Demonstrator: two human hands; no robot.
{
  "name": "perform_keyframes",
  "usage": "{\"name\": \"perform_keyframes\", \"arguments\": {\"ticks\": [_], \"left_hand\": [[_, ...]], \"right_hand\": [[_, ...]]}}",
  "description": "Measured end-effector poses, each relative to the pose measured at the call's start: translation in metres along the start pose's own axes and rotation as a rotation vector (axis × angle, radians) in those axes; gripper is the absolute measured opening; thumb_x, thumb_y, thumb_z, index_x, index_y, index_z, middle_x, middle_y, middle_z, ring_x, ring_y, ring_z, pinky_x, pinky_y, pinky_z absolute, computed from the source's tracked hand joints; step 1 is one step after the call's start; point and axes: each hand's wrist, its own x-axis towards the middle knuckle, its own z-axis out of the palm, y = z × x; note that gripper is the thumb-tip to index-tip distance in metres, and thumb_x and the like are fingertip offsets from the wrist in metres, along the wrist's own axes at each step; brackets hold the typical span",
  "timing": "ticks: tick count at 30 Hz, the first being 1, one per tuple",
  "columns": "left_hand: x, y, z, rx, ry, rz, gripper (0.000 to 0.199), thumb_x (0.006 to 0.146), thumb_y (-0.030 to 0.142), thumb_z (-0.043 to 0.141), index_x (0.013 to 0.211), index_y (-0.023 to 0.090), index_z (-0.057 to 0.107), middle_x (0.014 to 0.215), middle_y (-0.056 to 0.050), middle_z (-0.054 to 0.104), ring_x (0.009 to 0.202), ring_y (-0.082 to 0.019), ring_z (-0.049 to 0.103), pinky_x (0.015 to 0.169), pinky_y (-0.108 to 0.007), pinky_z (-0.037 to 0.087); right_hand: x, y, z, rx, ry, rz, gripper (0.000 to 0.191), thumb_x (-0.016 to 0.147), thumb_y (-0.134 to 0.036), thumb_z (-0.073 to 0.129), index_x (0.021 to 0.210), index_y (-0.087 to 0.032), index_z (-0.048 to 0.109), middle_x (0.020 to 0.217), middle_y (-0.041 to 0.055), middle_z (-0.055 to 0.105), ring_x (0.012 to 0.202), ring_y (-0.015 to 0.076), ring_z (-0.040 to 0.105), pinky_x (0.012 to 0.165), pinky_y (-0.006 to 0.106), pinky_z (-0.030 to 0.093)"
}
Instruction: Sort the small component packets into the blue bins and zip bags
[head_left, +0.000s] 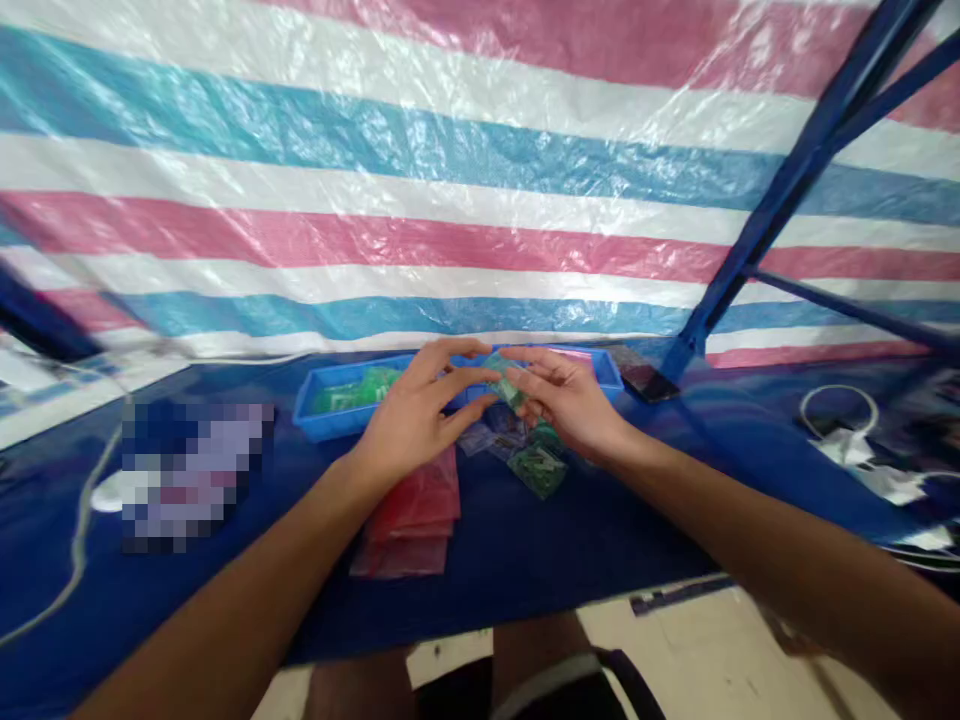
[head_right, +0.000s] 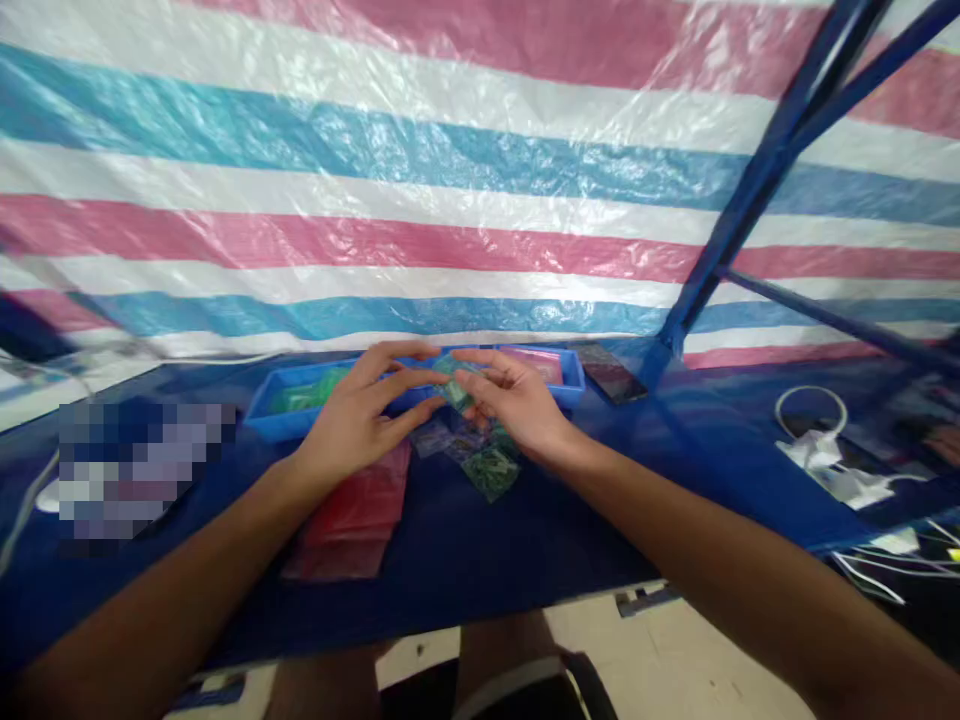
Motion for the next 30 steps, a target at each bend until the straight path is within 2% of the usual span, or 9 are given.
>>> {"name": "perform_keyframes", "arguments": {"ticks": [5,8,10,13,15,17,20,24,30], "left_hand": [[0.004,0.003,-0.003,-0.071,0.076,-0.048,0.015,0.106,0.023,0.070,0.120,0.023,0.073,0.125,-0.009,0.076,0.120,-0.026,0.072,0.108,-0.042,0.057],[0.005,0.006,-0.002,-0.076,0.081,-0.131,0.008,0.107,0.026,0.067,0.112,0.021,0.068,0.110,-0.007,0.073,0.102,-0.023,0.070,0.095,-0.038,0.058],[0.005,0.008,-0.002,-0.061,0.064,-0.166,0.010,0.107,0.029,0.065,0.112,0.020,0.065,0.109,-0.007,0.071,0.095,-0.021,0.068,0.091,-0.037,0.058],[0.004,0.008,-0.003,-0.061,0.056,-0.175,0.032,0.106,0.034,0.068,0.135,0.021,0.061,0.131,-0.012,0.068,0.109,-0.024,0.069,0.095,-0.040,0.060],[0.004,0.007,-0.004,-0.055,0.051,-0.144,0.053,0.104,0.037,0.073,0.151,0.024,0.055,0.149,-0.016,0.061,0.130,-0.030,0.066,0.107,-0.046,0.059],[0.003,0.006,-0.004,-0.038,0.022,-0.089,0.061,0.100,0.039,0.079,0.155,0.027,0.055,0.159,-0.016,0.056,0.145,-0.035,0.058,0.118,-0.053,0.054],[0.003,0.005,-0.004,-0.025,-0.036,-0.021,0.055,0.098,0.039,0.083,0.148,0.029,0.062,0.160,-0.014,0.059,0.148,-0.036,0.056,0.124,-0.056,0.049],[0.002,0.004,-0.004,-0.044,-0.055,0.011,0.042,0.103,0.030,0.074,0.143,0.025,0.065,0.145,-0.013,0.071,0.139,-0.032,0.063,0.122,-0.054,0.051],[0.002,0.003,-0.005,-0.031,-0.018,-0.021,0.021,0.109,0.025,0.063,0.127,0.022,0.073,0.126,-0.012,0.078,0.121,-0.027,0.072,0.110,-0.046,0.057]], "right_hand": [[-0.005,-0.008,0.006,-0.003,-0.101,0.110,0.053,0.093,-0.070,0.078,0.109,-0.020,0.079,0.082,0.0021,0.077,0.061,0.0140,0.069,0.050,0.024,0.050],[-0.006,-0.012,0.008,-0.082,-0.151,0.077,0.055,0.093,-0.074,0.076,0.089,-0.019,0.076,0.072,0.0016,0.073,0.057,0.0126,0.064,0.050,0.024,0.047],[-0.007,-0.012,0.008,-0.158,-0.144,0.042,0.053,0.090,-0.070,0.081,0.081,-0.019,0.072,0.066,0.0001,0.070,0.052,0.0112,0.060,0.049,0.024,0.044],[-0.006,-0.008,0.006,-0.198,-0.075,0.021,0.054,0.091,-0.067,0.082,0.071,-0.020,0.065,0.056,-0.0027,0.063,0.045,0.0091,0.051,0.047,0.024,0.037],[-0.005,-0.005,0.005,-0.150,-0.037,0.026,0.056,0.092,-0.064,0.082,0.064,-0.020,0.059,0.049,-0.0049,0.055,0.041,0.0077,0.043,0.046,0.025,0.032],[-0.004,-0.003,0.005,-0.065,-0.032,0.068,0.056,0.091,-0.061,0.084,0.062,-0.021,0.056,0.044,-0.0070,0.048,0.039,0.0069,0.036,0.045,0.026,0.029],[-0.004,-0.004,0.008,0.043,-0.049,0.157,0.053,0.087,-0.057,0.088,0.065,-0.022,0.056,0.041,-0.0096,0.041,0.036,0.0067,0.031,0.043,0.026,0.026],[-0.005,-0.009,0.011,0.085,-0.041,0.176,0.058,0.084,-0.058,0.091,0.059,-0.022,0.052,0.040,-0.0089,0.039,0.035,0.0070,0.033,0.042,0.026,0.026],[-0.005,-0.009,0.008,-0.017,-0.138,0.174,0.074,0.099,-0.071,0.070,0.049,-0.023,0.042,0.039,-0.0046,0.037,0.038,0.0087,0.038,0.045,0.028,0.029]]}}
